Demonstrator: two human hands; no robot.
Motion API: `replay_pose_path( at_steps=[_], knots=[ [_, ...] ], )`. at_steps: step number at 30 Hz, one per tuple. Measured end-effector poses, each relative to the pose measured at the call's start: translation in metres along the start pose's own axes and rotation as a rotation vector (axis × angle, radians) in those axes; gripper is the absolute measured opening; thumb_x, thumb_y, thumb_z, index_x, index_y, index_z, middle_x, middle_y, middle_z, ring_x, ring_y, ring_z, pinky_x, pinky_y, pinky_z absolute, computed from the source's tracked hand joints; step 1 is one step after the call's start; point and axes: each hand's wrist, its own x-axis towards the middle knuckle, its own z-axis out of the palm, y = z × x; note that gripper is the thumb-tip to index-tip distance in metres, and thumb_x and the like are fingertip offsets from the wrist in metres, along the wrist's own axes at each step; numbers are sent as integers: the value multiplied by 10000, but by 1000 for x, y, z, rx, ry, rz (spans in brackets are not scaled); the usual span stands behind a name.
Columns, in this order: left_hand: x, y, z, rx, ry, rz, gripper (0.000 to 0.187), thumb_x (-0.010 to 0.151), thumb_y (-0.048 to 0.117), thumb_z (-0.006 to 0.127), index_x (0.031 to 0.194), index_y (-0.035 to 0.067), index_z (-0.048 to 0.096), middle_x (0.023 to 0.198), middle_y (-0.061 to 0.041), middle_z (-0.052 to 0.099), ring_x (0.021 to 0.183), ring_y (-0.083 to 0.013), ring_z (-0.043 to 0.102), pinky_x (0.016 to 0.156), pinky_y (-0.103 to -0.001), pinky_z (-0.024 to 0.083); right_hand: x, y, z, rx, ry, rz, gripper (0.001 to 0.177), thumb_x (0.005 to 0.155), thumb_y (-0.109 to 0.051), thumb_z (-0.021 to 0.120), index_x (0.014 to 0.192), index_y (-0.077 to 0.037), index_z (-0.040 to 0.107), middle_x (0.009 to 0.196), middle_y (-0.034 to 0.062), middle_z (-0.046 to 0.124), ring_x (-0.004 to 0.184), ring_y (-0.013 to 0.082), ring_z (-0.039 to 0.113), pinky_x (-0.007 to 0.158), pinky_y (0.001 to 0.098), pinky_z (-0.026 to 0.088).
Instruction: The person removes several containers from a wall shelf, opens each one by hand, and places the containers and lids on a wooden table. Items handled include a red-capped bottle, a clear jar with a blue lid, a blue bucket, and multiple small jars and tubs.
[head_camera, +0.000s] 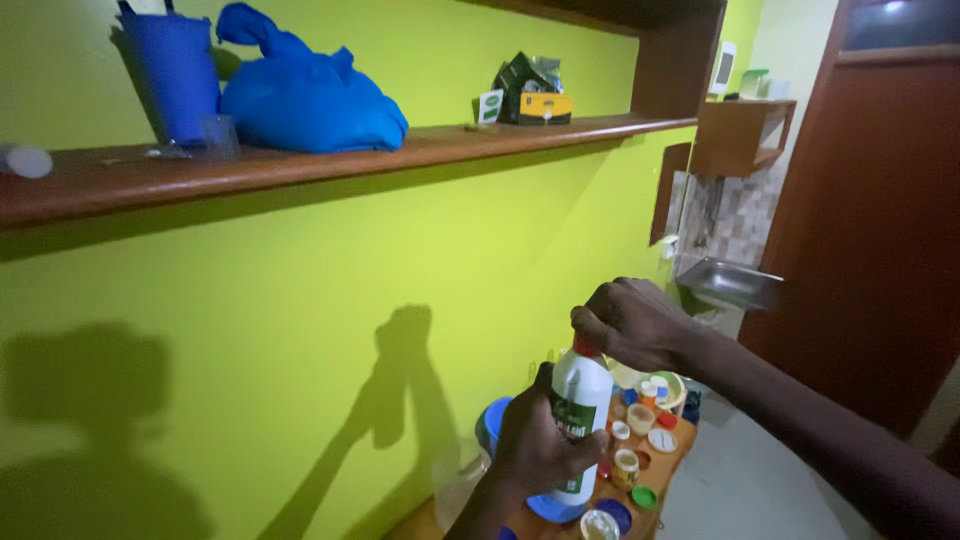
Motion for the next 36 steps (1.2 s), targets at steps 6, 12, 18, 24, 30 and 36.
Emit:
replay_pose_path(
  at_steps=[6,12,18,24,30,36],
  knots=[
    [-16,-15,3,159,-4,-181,561,659,295,815,1106,51,580,857,-142,718,804,-323,739,732,-426,594,-3,-3,32,-216,-94,21,543,894,-453,557,568,-52,719,492,166,635,453,349,598,567,490,505],
    [-77,-62,24,-409,-105,-323,625,650,235,829,1207,63,603,1006,-46,699,903,-189,679,836,-361,582,-27,4,86,30,-212,28,422,880,-352,614,593,-54,700,487,183,597,418,337,590,490,458,497],
    [-143,-105,50,-778,-332,-429,758,707,232,869,1373,76,542,1141,-12,657,1040,-151,637,949,-360,556,-58,0,112,177,-279,-174,336,809,-267,710,576,-35,644,493,176,596,444,325,592,471,455,480],
    [-173,-140,49,-1016,-689,-329,691,770,216,873,1342,47,524,1130,-42,681,1023,-155,649,924,-334,549,-85,6,133,238,-374,-388,302,859,-295,741,693,-54,663,641,150,635,629,340,639,579,465,504],
    [-211,-155,62,-1143,-838,-401,765,743,161,869,1414,31,525,1161,-40,680,1026,-147,631,930,-326,533,-124,1,170,176,-361,-755,342,910,-352,772,767,-81,619,735,115,575,703,340,588,644,468,496],
    [-246,-198,58,-1174,-900,-509,846,716,105,865,1486,16,526,1192,-38,680,1030,-139,612,935,-318,517,-140,6,183,245,-562,-419,439,942,-470,745,1004,-52,626,905,139,608,851,356,611,736,477,504]
  ],
)
